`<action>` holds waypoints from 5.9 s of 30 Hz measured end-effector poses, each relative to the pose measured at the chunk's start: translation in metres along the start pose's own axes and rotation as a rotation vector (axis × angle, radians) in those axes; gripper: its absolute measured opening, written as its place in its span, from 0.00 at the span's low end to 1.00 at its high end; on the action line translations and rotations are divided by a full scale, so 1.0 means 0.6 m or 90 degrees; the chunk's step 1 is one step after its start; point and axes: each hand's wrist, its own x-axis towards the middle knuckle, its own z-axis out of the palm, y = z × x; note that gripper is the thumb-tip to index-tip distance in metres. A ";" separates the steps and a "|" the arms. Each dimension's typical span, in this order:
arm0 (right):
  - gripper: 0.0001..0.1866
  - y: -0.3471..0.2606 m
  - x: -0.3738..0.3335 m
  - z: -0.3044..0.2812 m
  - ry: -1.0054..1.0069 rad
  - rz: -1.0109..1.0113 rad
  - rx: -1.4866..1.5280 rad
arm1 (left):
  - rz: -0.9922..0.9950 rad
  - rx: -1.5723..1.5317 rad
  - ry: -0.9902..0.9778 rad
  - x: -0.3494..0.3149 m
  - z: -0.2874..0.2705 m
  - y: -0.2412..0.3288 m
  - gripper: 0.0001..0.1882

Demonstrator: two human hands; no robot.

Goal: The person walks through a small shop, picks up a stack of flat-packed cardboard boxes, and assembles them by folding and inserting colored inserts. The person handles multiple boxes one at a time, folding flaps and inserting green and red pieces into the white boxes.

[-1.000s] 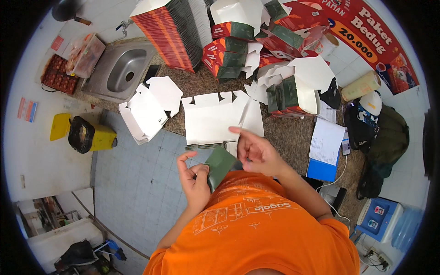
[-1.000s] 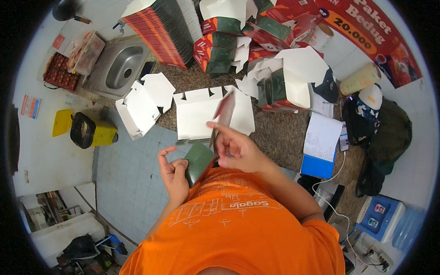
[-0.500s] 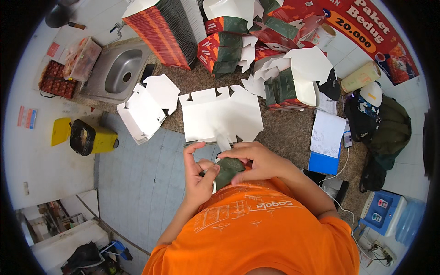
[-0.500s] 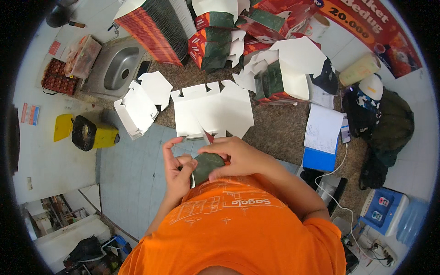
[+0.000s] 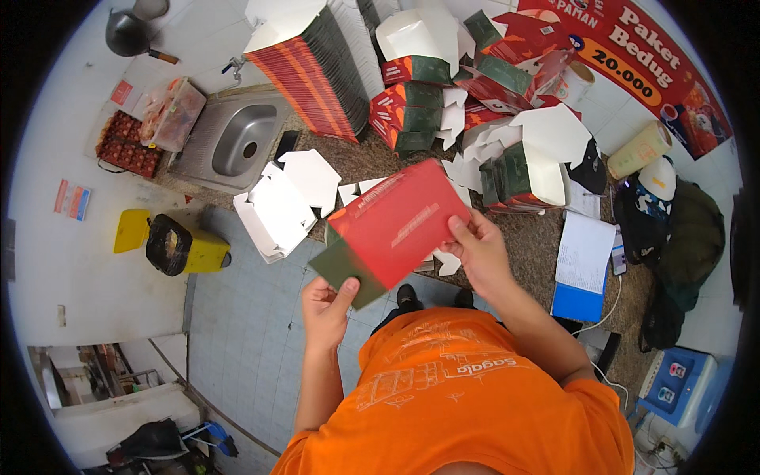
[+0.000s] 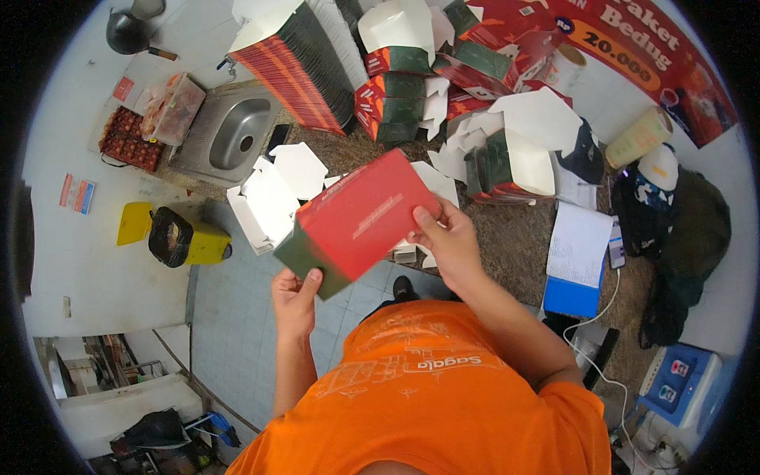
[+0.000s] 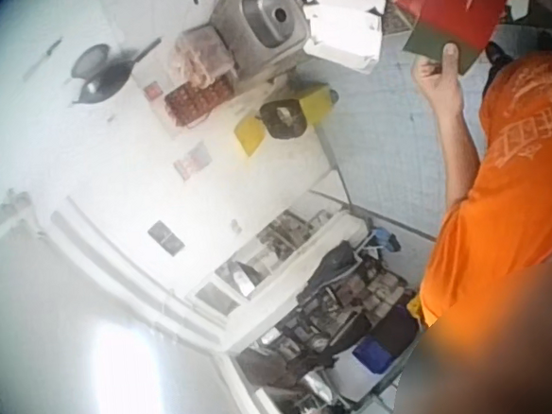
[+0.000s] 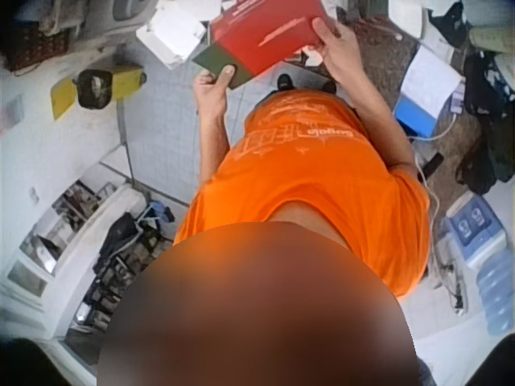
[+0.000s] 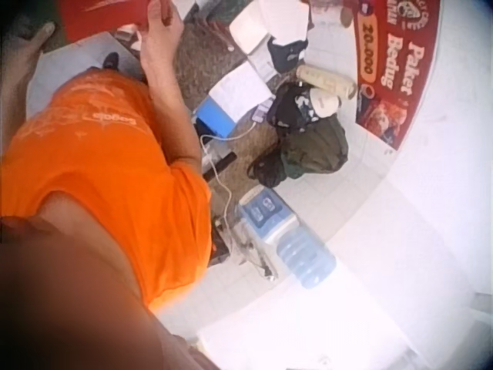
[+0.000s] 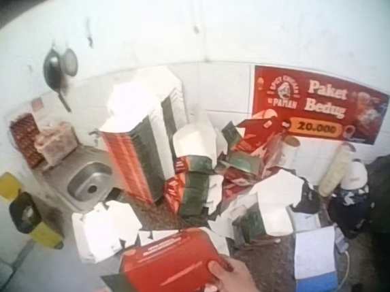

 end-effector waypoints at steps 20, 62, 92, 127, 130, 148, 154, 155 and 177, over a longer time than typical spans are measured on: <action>0.09 -0.045 -0.028 0.116 -0.300 -0.700 -0.552 | 0.206 -0.267 0.184 0.028 0.174 0.047 0.11; 0.13 -0.071 -0.045 -0.006 -0.407 0.109 -0.259 | 0.482 0.778 0.032 -0.036 0.140 0.081 0.39; 0.10 -0.029 -0.085 0.056 -0.275 -0.081 -0.246 | 0.509 0.356 0.041 0.017 0.120 -0.014 0.40; 0.16 0.036 -0.093 0.066 -0.128 -0.027 -0.239 | 0.200 -0.012 0.161 -0.006 0.173 -0.037 0.12; 0.19 -0.015 -0.101 0.094 -0.140 0.093 -0.326 | 0.175 -0.036 0.187 -0.007 0.162 -0.054 0.11; 0.16 0.019 -0.090 0.070 -0.076 -0.077 -0.357 | 0.278 0.239 0.232 0.001 0.148 -0.053 0.08; 0.16 0.028 -0.082 0.066 -0.002 0.030 -0.203 | 0.247 0.177 0.226 0.013 0.152 -0.048 0.09; 0.16 0.031 -0.077 0.063 -0.006 0.023 -0.165 | 0.252 0.141 0.239 0.016 0.157 -0.053 0.10; 0.16 -0.263 0.277 0.258 -0.133 -0.708 -1.410 | 0.304 0.778 -0.179 0.176 -0.009 -0.209 0.44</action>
